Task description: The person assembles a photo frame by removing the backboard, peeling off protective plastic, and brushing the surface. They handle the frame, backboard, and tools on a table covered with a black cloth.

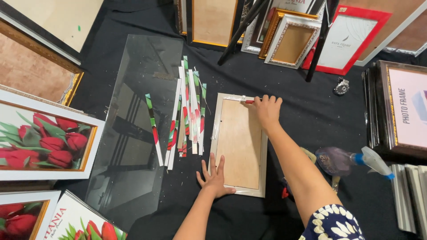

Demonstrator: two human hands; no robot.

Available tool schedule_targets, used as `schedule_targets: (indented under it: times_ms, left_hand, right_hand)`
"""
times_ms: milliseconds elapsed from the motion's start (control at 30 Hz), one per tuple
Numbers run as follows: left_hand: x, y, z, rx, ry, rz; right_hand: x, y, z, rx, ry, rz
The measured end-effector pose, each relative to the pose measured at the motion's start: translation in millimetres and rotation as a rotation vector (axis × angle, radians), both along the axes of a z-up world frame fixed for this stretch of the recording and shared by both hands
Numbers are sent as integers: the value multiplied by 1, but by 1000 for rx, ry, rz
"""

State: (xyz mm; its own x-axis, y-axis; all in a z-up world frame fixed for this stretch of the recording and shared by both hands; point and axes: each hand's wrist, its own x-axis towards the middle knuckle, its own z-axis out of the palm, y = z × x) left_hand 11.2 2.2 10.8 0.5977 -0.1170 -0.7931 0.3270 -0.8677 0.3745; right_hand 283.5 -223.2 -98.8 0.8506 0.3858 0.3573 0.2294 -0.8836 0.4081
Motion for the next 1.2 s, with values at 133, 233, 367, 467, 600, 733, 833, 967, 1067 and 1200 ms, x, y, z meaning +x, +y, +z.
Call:
schedule_targets:
  times_ms: [133, 233, 367, 467, 600, 733, 833, 967, 1067, 1200]
  left_hand:
    - [10, -2, 40, 97, 116, -83]
    - [13, -2, 42, 105, 133, -95]
    - [13, -2, 38, 99, 132, -94]
    - [11, -1, 39, 91, 126, -89]
    - [10, -1, 39, 93, 122, -85]
    - [5, 0, 23, 90, 113, -84]
    - [-1, 1, -8, -19, -32, 27]
    - [-3, 1, -9, -28, -34, 30]
    - [-3, 1, -8, -24, -33, 27]
    - [-3, 2, -9, -31, -31, 25]
  right_hand:
    - [25, 6, 34, 5, 2, 25]
    - [44, 11, 50, -68, 347, -105]
    - [54, 16, 68, -69, 585, -192]
    - [49, 16, 81, -9, 725, -251]
    - [28, 4, 77, 180, 703, -242]
    - [-39, 23, 113, 388, 849, -226]
    - [-80, 42, 117, 495, 962, -185]
    - [-102, 53, 86, 726, 1018, -230]
    - [-104, 58, 81, 771, 1025, -234]
    - [-106, 67, 91, 773, 1016, -226]
